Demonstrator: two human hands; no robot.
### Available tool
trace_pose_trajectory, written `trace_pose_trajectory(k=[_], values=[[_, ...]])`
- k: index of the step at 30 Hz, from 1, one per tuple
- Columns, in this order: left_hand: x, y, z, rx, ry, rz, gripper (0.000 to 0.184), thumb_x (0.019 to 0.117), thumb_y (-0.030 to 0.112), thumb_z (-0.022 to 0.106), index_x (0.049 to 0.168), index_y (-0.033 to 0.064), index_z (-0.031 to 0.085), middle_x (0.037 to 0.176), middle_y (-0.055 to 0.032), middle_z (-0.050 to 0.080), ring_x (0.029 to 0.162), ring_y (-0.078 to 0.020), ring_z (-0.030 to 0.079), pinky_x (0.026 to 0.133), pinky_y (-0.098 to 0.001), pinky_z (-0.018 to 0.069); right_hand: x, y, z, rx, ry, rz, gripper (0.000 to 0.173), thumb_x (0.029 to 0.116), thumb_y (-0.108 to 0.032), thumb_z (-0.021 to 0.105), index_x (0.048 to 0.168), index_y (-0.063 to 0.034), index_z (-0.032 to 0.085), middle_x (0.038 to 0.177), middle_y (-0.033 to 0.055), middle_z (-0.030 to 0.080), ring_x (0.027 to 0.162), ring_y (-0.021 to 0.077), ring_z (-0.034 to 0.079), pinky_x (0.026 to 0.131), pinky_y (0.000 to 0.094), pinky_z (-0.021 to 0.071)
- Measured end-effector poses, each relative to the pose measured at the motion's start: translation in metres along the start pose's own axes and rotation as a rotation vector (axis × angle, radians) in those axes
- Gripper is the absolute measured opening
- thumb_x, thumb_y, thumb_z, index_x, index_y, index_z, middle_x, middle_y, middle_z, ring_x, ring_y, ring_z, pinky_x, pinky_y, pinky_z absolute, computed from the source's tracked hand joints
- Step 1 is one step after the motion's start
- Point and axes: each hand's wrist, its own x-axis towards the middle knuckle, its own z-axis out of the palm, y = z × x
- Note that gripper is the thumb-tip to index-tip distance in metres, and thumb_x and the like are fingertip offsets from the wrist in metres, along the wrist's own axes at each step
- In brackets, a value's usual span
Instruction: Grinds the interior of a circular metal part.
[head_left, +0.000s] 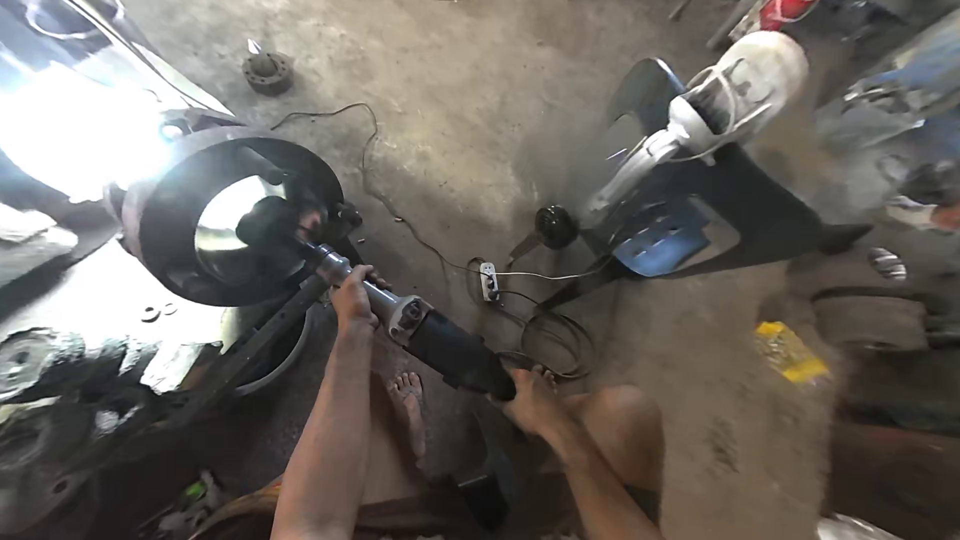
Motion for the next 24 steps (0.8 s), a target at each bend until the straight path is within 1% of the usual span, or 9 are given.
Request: trace_pose_trajectory(k=[2,3,7,10,13,16,17,20,24], values=[[0.008,0.005,-0.004,-0.001,-0.014,0.005,0.009,0.0901,0.017,0.064,0.093,0.0101,0.059,0.070,-0.0038,0.061,0.060,-0.0185,0.063,0.059,-0.0400,0.0585,0.004,-0.010,0.000,-0.010,-0.011,-0.010,0.051,0.0903,-0.050,0.072,0.132,-0.0208,0.067,0.118,0.0084,0.073,0.113,0.0275,0.069,0.099,0.0555,0.0538],[0.011,0.007,-0.007,0.000,-0.019,0.009,0.009,0.0909,0.018,0.063,0.091,0.0106,0.059,0.070,-0.0032,0.061,0.060,-0.0181,0.063,0.060,-0.0395,0.0583,0.006,-0.013,0.002,-0.012,-0.012,-0.017,0.050,0.0902,-0.050,0.072,0.130,-0.0196,0.067,0.117,0.0088,0.073,0.113,0.0279,0.069,0.099,0.0554,0.0541],[0.016,0.014,-0.013,0.038,-0.010,0.035,0.007,0.0936,0.019,0.062,0.095,0.0124,0.059,0.071,-0.0008,0.061,0.061,-0.0161,0.063,0.061,-0.0387,0.0584,0.014,-0.018,0.012,0.020,-0.009,-0.071,0.044,0.0905,-0.044,0.072,0.124,-0.0156,0.068,0.114,0.0085,0.073,0.109,0.0256,0.070,0.096,0.0521,0.0562],[0.012,0.016,-0.010,0.048,-0.001,0.039,0.007,0.0947,0.019,0.061,0.091,0.0135,0.059,0.070,0.0010,0.060,0.059,-0.0139,0.062,0.060,-0.0354,0.0583,0.018,-0.016,0.016,0.045,-0.013,-0.096,0.043,0.0897,-0.042,0.073,0.123,-0.0152,0.069,0.113,0.0081,0.074,0.108,0.0249,0.070,0.095,0.0517,0.0567],[0.010,0.010,-0.009,0.049,0.000,0.032,0.008,0.0934,0.019,0.061,0.088,0.0134,0.059,0.068,0.0007,0.059,0.059,-0.0148,0.062,0.061,-0.0363,0.0582,0.019,-0.006,0.020,0.048,-0.005,-0.092,0.046,0.0889,-0.044,0.073,0.125,-0.0153,0.068,0.115,0.0083,0.073,0.110,0.0254,0.070,0.096,0.0528,0.0561],[0.006,0.000,-0.007,0.038,-0.008,0.029,0.007,0.0913,0.016,0.063,0.091,0.0111,0.058,0.068,-0.0019,0.059,0.059,-0.0168,0.062,0.059,-0.0384,0.0584,0.014,0.004,0.021,0.022,-0.011,-0.063,0.048,0.0905,-0.048,0.071,0.126,-0.0164,0.068,0.116,0.0080,0.073,0.112,0.0261,0.070,0.097,0.0530,0.0556],[0.004,-0.004,-0.007,0.037,-0.014,0.021,0.009,0.0908,0.016,0.064,0.095,0.0101,0.057,0.069,-0.0029,0.060,0.058,-0.0176,0.062,0.059,-0.0392,0.0589,0.011,0.008,0.022,0.016,-0.015,-0.053,0.048,0.0909,-0.049,0.070,0.126,-0.0171,0.068,0.116,0.0076,0.074,0.112,0.0260,0.070,0.097,0.0530,0.0556],[-0.005,-0.015,-0.003,0.036,-0.004,0.002,0.014,0.0904,0.014,0.065,0.100,0.0072,0.058,0.071,-0.0060,0.060,0.058,-0.0200,0.063,0.057,-0.0408,0.0591,0.002,0.019,0.022,0.016,-0.042,-0.023,0.049,0.0897,-0.050,0.071,0.128,-0.0190,0.068,0.118,0.0069,0.073,0.113,0.0256,0.069,0.099,0.0532,0.0546],[-0.015,-0.027,0.002,0.045,0.019,-0.016,0.014,0.0921,0.011,0.065,0.101,0.0040,0.058,0.071,-0.0084,0.061,0.057,-0.0214,0.064,0.056,-0.0407,0.0594,-0.006,0.034,0.026,0.055,-0.035,-0.008,0.045,0.0870,-0.045,0.074,0.124,-0.0193,0.070,0.114,0.0067,0.074,0.110,0.0250,0.070,0.097,0.0536,0.0552]])
